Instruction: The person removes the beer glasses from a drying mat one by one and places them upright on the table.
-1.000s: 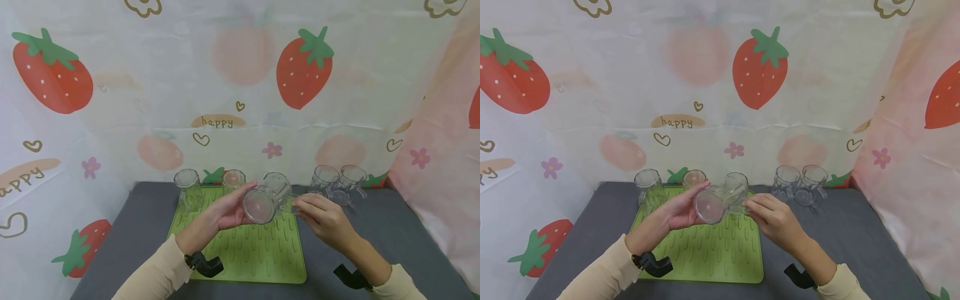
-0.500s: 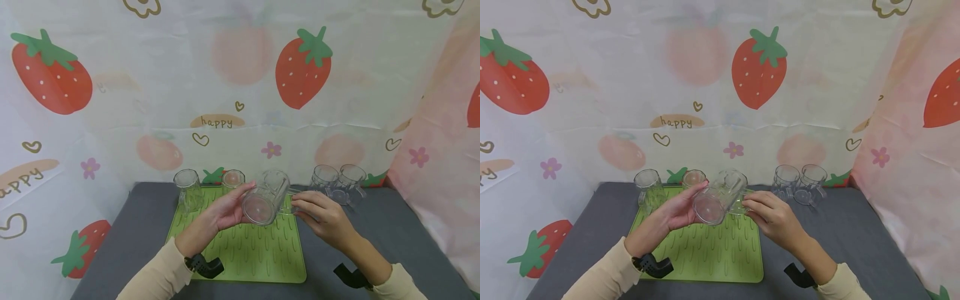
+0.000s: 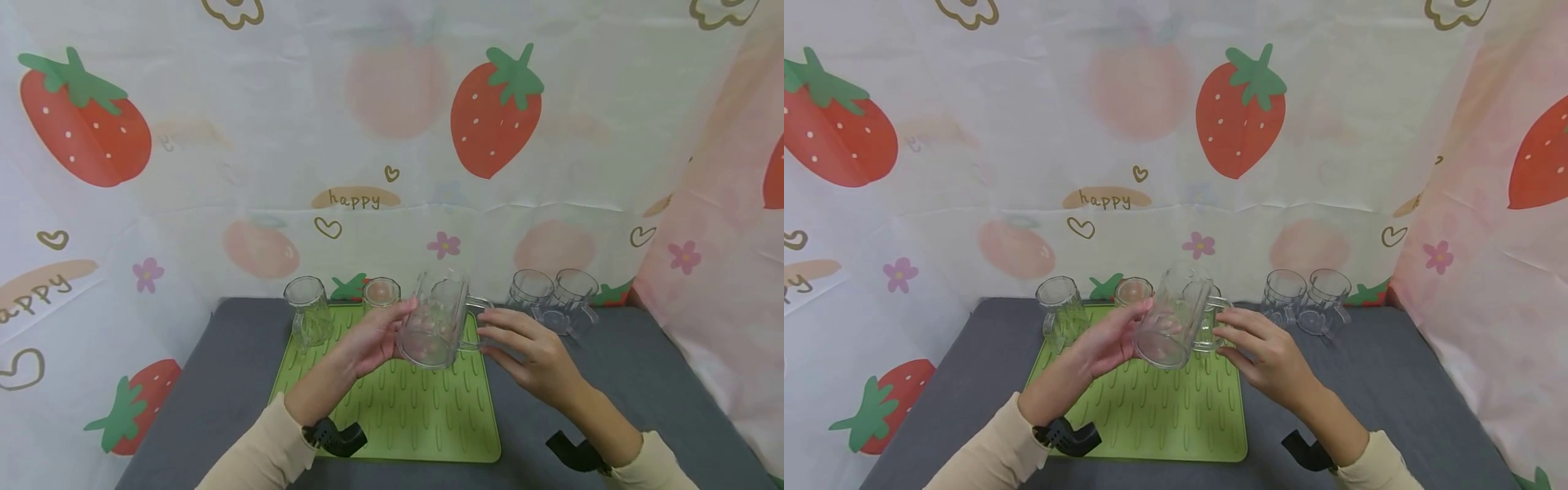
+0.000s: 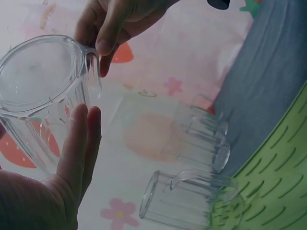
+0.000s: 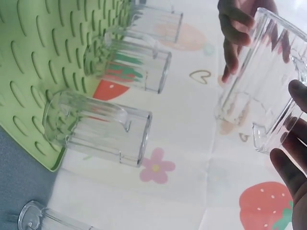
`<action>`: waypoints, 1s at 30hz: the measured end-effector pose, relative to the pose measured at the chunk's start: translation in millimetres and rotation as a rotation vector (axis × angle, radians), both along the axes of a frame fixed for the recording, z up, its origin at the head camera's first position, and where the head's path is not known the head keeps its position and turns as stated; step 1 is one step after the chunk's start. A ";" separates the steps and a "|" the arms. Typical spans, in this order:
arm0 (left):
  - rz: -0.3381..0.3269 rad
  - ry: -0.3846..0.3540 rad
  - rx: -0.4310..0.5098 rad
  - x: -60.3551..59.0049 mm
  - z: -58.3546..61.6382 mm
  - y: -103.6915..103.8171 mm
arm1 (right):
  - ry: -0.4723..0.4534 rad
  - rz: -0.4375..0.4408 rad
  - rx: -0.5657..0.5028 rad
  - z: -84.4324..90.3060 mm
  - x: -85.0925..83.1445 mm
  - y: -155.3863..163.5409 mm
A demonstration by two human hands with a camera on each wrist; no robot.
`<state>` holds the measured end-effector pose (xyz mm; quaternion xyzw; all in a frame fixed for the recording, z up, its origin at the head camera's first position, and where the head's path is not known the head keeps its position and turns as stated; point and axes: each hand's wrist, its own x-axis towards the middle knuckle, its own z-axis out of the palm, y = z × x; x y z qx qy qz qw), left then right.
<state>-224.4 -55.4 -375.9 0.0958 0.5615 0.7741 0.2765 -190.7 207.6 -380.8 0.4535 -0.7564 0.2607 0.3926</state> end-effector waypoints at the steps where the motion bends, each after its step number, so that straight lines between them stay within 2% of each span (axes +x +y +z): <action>1: 0.002 0.023 -0.010 0.7 -0.2 -0.3 | 0.002 0.003 -0.008 -0.5 -0.2 0.0; 6: 0.023 0.127 -0.058 3.6 -1.4 -2.2 | 0.009 0.053 -0.080 -1.7 -2.0 0.0; 9: 0.031 0.177 -0.065 5.2 -2.1 -3.8 | -0.036 0.066 -0.134 -1.7 -0.7 2.1; 14: 0.021 0.254 -0.043 10.2 -4.2 -7.4 | -0.243 0.035 -0.207 -2.0 6.9 8.3; 17: 0.028 0.303 -0.059 13.8 -7.0 -9.0 | -0.390 0.053 -0.273 -1.5 10.9 9.2; 22: 0.028 0.371 -0.034 17.4 -13.9 -9.7 | -0.567 0.106 -0.412 -2.1 14.1 6.3; 25: 0.013 0.400 -0.011 19.2 -17.2 -9.4 | -0.679 0.091 -0.458 -3.4 15.0 5.7; 30: -0.018 0.447 -0.030 22.2 -21.4 -11.0 | -0.870 0.103 -0.510 -4.6 14.6 6.8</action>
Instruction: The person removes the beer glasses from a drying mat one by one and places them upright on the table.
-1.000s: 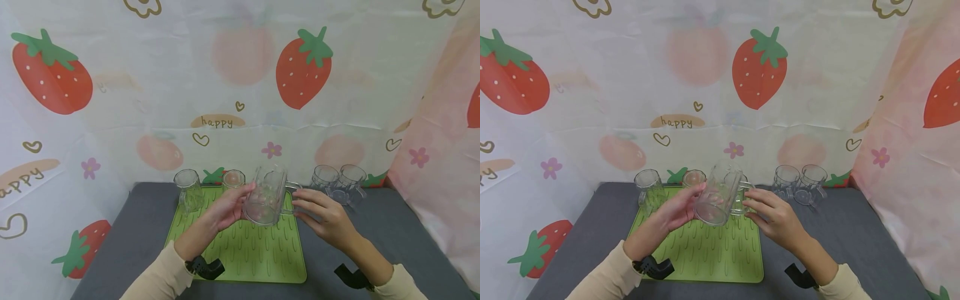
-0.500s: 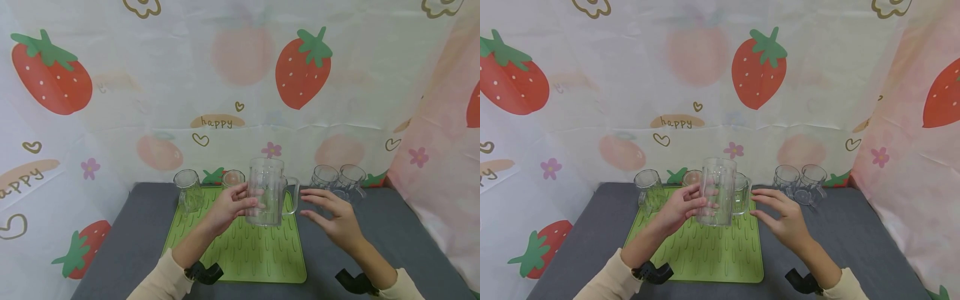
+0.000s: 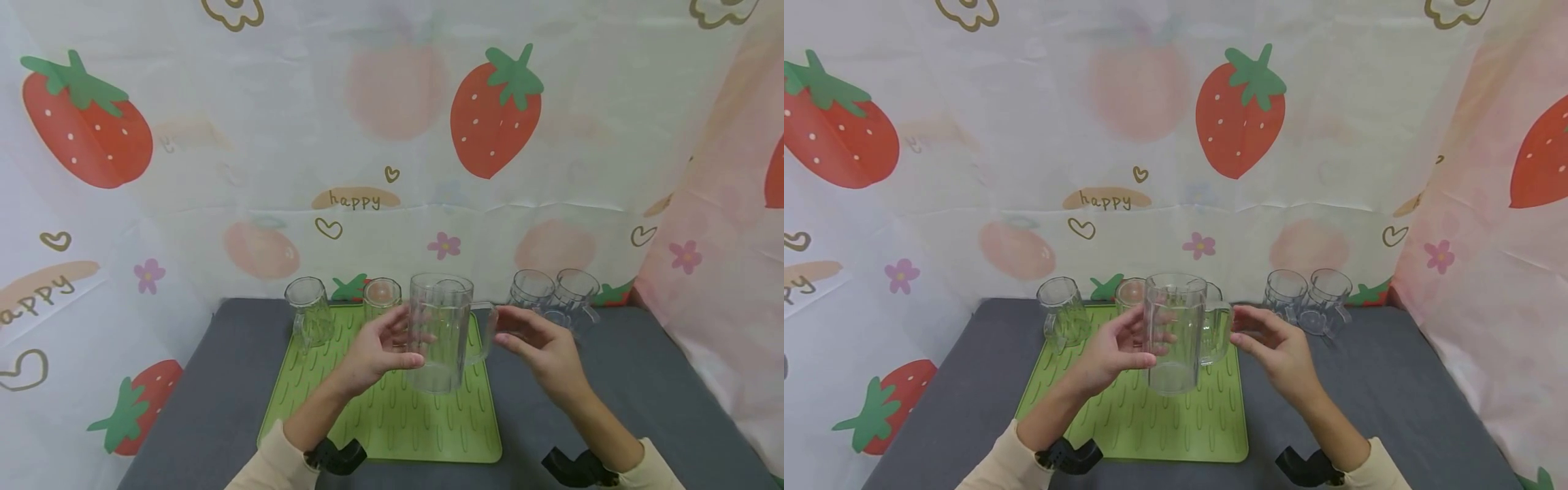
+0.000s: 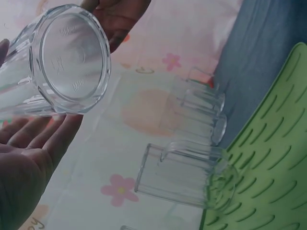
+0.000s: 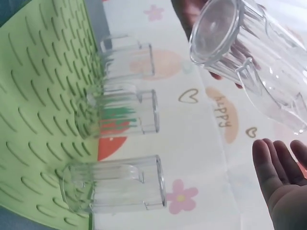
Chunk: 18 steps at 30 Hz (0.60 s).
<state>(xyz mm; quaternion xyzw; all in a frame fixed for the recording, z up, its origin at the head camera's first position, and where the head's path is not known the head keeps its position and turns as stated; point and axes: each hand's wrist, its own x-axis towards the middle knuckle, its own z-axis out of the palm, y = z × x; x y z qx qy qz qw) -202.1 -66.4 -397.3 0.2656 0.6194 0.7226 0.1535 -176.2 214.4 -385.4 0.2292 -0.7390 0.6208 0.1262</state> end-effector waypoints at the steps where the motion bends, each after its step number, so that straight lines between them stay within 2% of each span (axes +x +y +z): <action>1: -0.006 0.007 -0.004 0.5 -0.6 -0.5 | -0.033 0.018 -0.022 -0.2 -0.4 0.1; 6: -0.033 0.038 -0.025 2.8 -3.0 -4.0 | -0.119 0.141 -0.119 -1.8 -2.2 0.7; 11: -0.056 0.048 -0.034 2.7 -5.6 -4.7 | -0.129 0.270 -0.188 -2.9 -3.1 1.7; 18: -0.058 0.022 -0.038 2.5 -8.9 -5.5 | -0.122 0.358 -0.222 -3.6 -3.9 2.2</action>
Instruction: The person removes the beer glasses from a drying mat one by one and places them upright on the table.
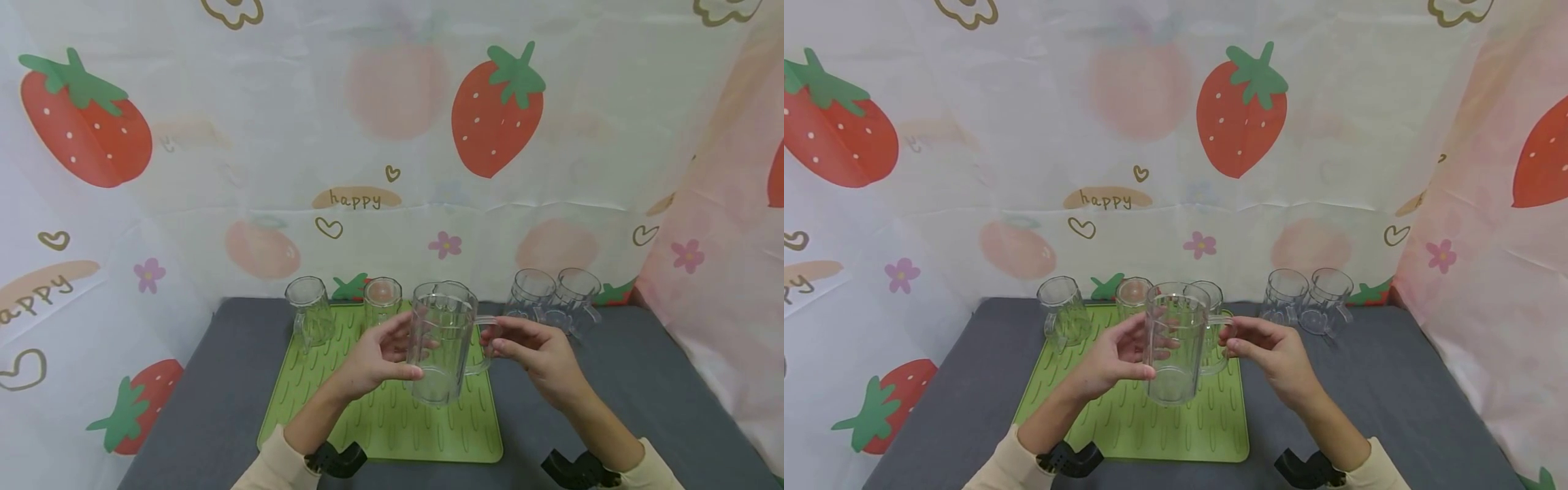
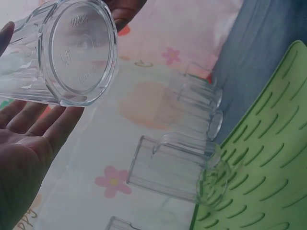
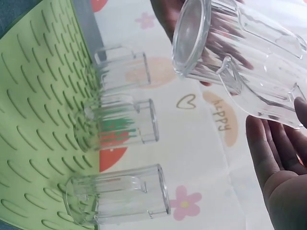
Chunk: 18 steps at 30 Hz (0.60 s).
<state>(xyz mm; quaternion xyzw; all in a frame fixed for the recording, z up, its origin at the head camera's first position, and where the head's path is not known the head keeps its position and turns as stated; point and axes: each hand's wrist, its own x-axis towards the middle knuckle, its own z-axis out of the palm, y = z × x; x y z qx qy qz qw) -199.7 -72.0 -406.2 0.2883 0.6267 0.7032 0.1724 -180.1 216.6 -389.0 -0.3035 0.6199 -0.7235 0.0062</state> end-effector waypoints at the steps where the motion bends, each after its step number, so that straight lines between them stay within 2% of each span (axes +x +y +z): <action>1: 0.001 -0.003 0.000 -0.1 -0.6 -0.1 | -0.001 0.004 -0.002 -0.1 -0.2 0.1; 14: -0.011 0.016 0.025 -2.5 -4.7 -0.8 | 0.015 0.034 -0.005 1.3 -0.7 -0.7; 18: -0.014 0.021 0.026 -2.4 -4.3 -1.2 | 0.012 0.019 -0.003 2.0 0.3 -1.8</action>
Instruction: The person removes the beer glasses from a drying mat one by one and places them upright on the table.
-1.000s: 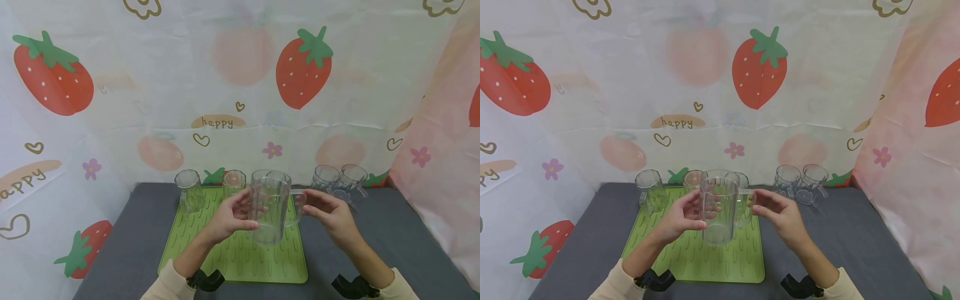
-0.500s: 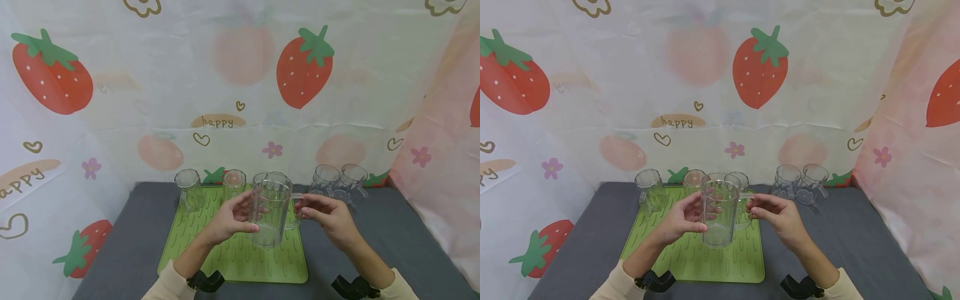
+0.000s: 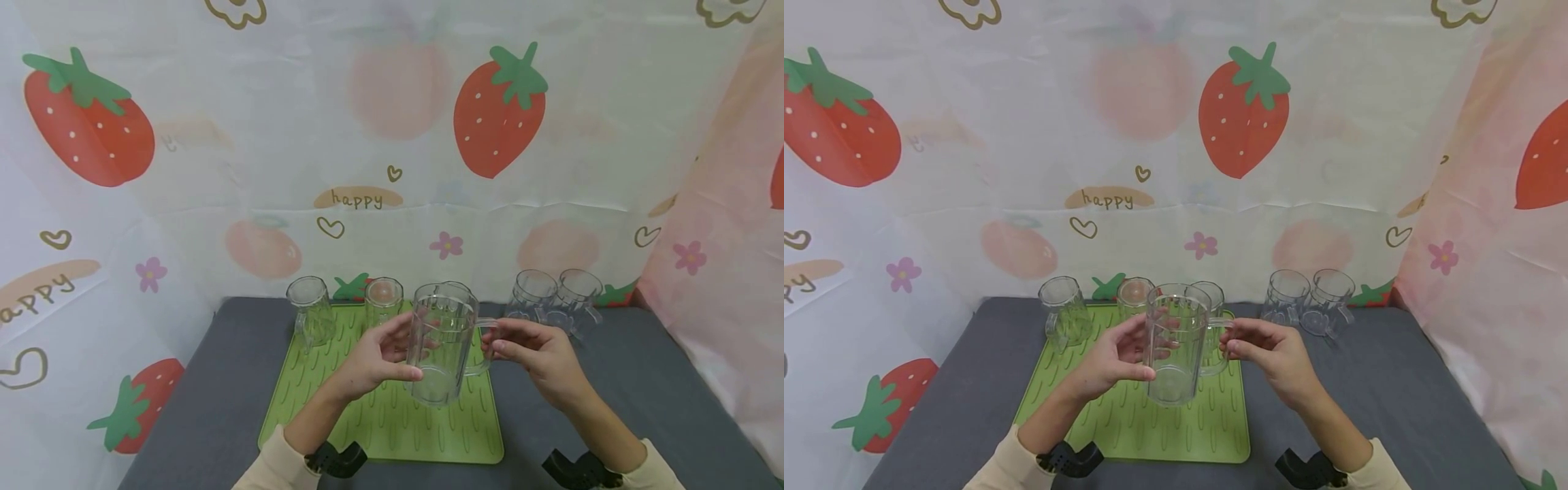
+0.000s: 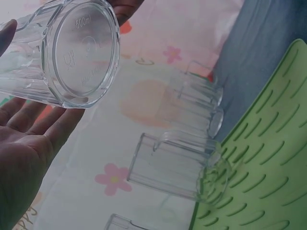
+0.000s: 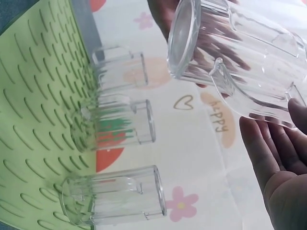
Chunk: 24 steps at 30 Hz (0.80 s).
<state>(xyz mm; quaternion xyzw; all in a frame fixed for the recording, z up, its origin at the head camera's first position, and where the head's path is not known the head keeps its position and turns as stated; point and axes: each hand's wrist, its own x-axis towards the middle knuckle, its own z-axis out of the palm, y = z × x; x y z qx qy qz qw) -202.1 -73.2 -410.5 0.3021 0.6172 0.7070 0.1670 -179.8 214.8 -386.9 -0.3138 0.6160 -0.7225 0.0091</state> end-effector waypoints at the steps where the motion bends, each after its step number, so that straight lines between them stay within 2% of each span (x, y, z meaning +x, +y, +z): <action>1: 0.002 -0.004 -0.004 0.3 0.2 -0.2 | -0.002 -0.013 0.004 0.1 0.4 -0.3; 11: 0.002 0.004 -0.040 1.9 4.6 -1.2 | 0.019 -0.149 0.059 2.2 3.7 -3.8; 13: 0.010 0.048 -0.091 2.2 6.7 -2.7 | 0.033 -0.172 0.069 3.8 3.8 -4.2; 18: 0.049 0.214 -0.234 2.3 14.3 -7.8 | 0.103 -0.254 0.131 7.1 2.0 -1.9; 20: 0.057 0.253 -0.244 1.6 16.8 -10.1 | 0.126 -0.291 0.154 7.8 0.2 0.4; 24: 0.085 0.264 -0.220 0.5 17.6 -19.0 | 0.145 -0.353 0.150 9.1 -5.4 5.9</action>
